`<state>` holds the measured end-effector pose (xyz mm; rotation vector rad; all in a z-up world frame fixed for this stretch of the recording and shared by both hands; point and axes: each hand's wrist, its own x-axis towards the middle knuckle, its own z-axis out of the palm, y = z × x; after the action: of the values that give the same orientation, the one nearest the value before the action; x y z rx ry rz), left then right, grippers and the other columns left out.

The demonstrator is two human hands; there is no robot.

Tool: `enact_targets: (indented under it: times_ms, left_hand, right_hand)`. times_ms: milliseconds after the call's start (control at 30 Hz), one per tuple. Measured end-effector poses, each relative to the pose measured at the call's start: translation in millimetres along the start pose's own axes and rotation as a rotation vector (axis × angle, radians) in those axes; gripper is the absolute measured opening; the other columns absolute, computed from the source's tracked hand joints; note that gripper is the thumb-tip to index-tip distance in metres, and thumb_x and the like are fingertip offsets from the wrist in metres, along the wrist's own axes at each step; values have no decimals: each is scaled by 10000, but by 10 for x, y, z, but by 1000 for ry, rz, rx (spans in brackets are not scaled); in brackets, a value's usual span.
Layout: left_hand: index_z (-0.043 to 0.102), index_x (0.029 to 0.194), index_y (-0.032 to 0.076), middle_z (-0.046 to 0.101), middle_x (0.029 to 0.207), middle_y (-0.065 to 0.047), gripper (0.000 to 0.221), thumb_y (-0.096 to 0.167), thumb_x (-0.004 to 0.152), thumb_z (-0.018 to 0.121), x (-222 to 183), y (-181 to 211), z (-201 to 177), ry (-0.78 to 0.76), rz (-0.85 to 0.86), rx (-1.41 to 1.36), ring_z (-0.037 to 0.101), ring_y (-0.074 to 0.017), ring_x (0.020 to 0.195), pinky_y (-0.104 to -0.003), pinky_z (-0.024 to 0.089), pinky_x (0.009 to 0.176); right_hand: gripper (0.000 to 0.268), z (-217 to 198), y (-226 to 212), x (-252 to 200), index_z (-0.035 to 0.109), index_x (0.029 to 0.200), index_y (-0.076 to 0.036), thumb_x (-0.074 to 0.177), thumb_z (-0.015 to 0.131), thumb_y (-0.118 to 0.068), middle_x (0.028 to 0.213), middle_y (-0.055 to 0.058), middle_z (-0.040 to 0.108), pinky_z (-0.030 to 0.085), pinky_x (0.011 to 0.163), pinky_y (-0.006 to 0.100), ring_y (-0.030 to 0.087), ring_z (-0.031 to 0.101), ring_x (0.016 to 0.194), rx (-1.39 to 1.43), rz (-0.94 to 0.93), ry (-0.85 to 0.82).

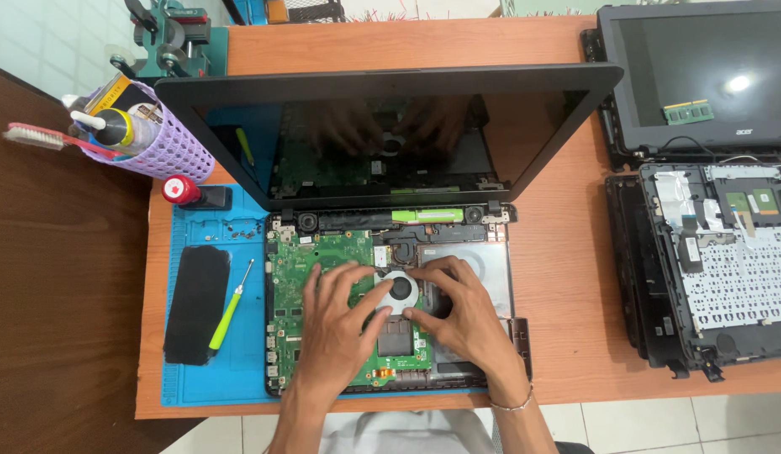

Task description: The person installs a cooling fan into a disassembled laptop by hand and using a small screwdriver to secure it with a screw.

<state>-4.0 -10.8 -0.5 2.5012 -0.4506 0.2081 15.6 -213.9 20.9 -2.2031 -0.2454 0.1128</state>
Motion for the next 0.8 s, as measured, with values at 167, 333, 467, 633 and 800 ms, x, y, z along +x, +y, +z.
enact_targets:
  times_ms: [167,333,467,633,800]
  left_hand:
    - [733,1168,174,600,1232,-50,367,283,821,789,0,40,45,-6,35,15,497,-273,1272,-613,213,1187]
    - [736,1155,176,601,1229,-50,361,286,815,787,0,16,51,1,30,9,494,-279,1272,-623,205,1180]
    - [736,1148,175,608,1235,-43,349,277,818,786,6,13,54,-1,26,6,501,-278,1272,-623,212,1177]
    - [729,1165,161,607,1239,-47,354,263,830,781,5,55,31,24,39,-2,513,-273,1268,-616,238,1177]
    - [722,1159,151,606,1244,-56,339,258,842,775,2,107,66,28,88,19,523,-273,1257,-612,251,1168]
  right_hand:
    - [538,-78,-94,-8,715,1186,-90,677,873,-168,1124,60,686,545,819,380,273,652,987,65,91,-26]
    - [346,-151,-60,-88,728,1096,-59,770,813,-138,1072,74,684,557,759,361,256,678,911,11,184,-7]
    - [211,-121,50,-136,768,1001,-54,796,782,-99,992,65,718,559,728,350,249,673,903,-15,156,-9]
    - [175,-82,90,-139,779,956,-45,786,793,-85,956,59,736,549,696,347,243,681,861,4,101,38]
    - [172,-78,66,-135,788,954,-60,785,794,-94,957,52,734,553,667,346,237,690,805,12,194,21]
